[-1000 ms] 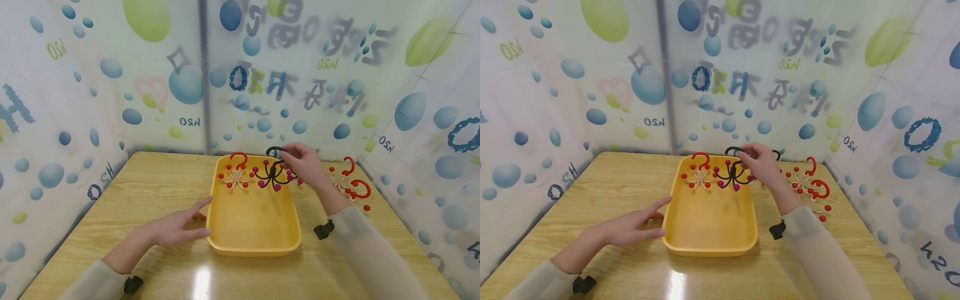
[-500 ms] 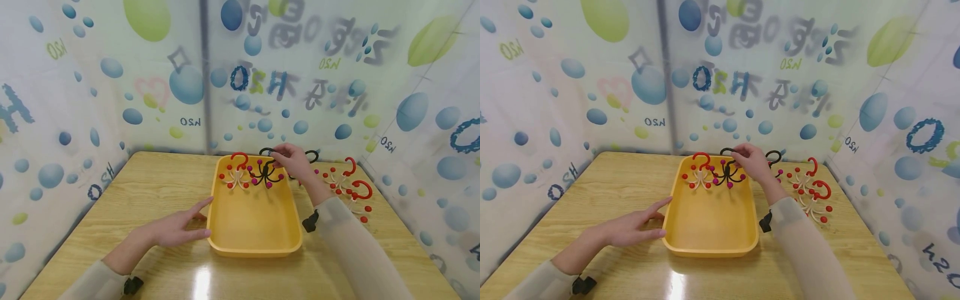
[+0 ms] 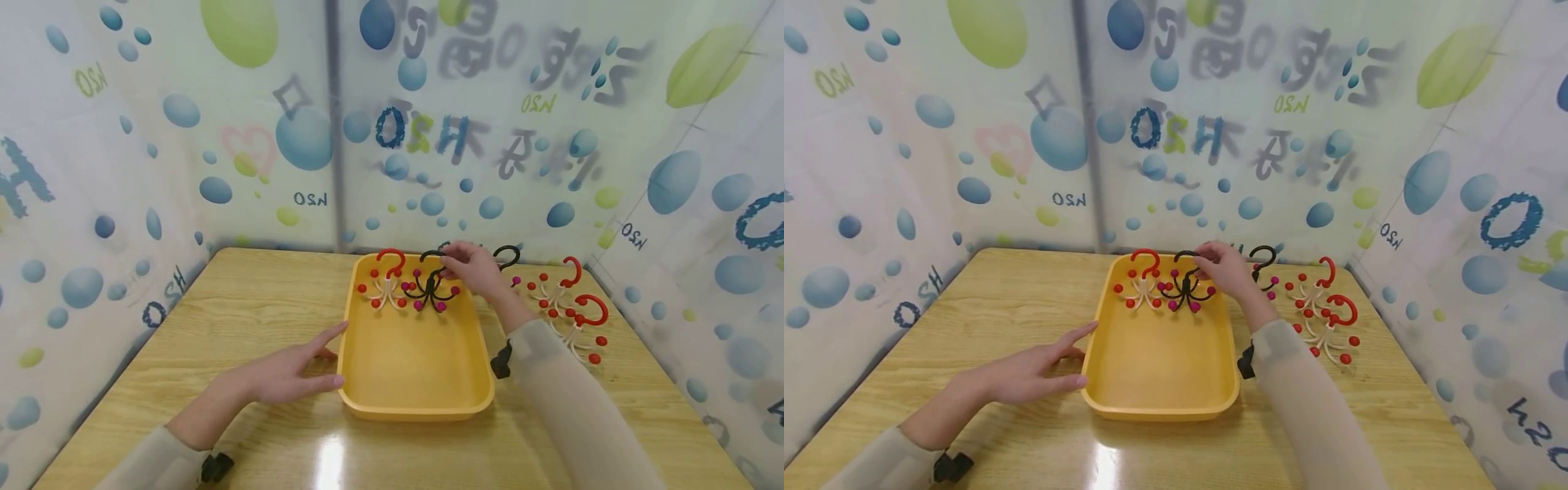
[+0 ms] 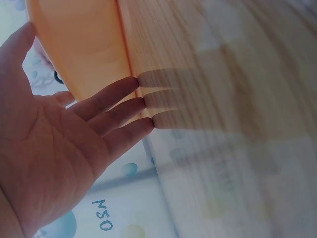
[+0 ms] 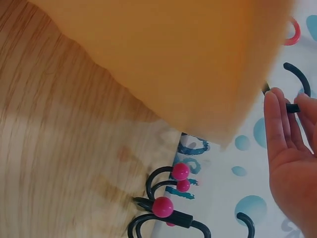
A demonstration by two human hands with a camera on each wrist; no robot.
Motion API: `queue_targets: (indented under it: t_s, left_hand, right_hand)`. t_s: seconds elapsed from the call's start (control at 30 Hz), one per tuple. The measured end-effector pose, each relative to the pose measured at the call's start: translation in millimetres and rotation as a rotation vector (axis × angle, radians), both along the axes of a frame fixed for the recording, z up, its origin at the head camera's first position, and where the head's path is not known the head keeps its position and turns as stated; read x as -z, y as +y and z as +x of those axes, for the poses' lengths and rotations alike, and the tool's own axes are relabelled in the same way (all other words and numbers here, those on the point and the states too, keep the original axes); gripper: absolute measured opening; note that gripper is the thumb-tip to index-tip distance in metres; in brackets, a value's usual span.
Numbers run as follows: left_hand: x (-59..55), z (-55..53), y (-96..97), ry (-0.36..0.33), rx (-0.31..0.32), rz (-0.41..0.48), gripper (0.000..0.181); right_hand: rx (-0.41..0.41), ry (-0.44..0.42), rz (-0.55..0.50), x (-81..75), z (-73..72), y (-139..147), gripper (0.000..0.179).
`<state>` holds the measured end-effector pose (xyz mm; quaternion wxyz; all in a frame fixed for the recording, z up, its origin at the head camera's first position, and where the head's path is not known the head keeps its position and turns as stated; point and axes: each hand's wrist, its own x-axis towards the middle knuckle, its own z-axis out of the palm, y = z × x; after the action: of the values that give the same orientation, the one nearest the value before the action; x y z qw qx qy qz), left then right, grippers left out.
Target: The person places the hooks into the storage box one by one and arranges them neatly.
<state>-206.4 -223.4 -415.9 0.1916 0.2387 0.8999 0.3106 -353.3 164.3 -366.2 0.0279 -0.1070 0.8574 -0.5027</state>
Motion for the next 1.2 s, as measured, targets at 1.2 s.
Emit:
queue_targets:
  t_s: [1.2]
  left_hand:
    - [0.7,-0.5,0.7,0.005,0.004,-0.005,0.092]
  right_hand:
    - [0.019,0.058,0.042,-3.0,16.2,38,0.041]
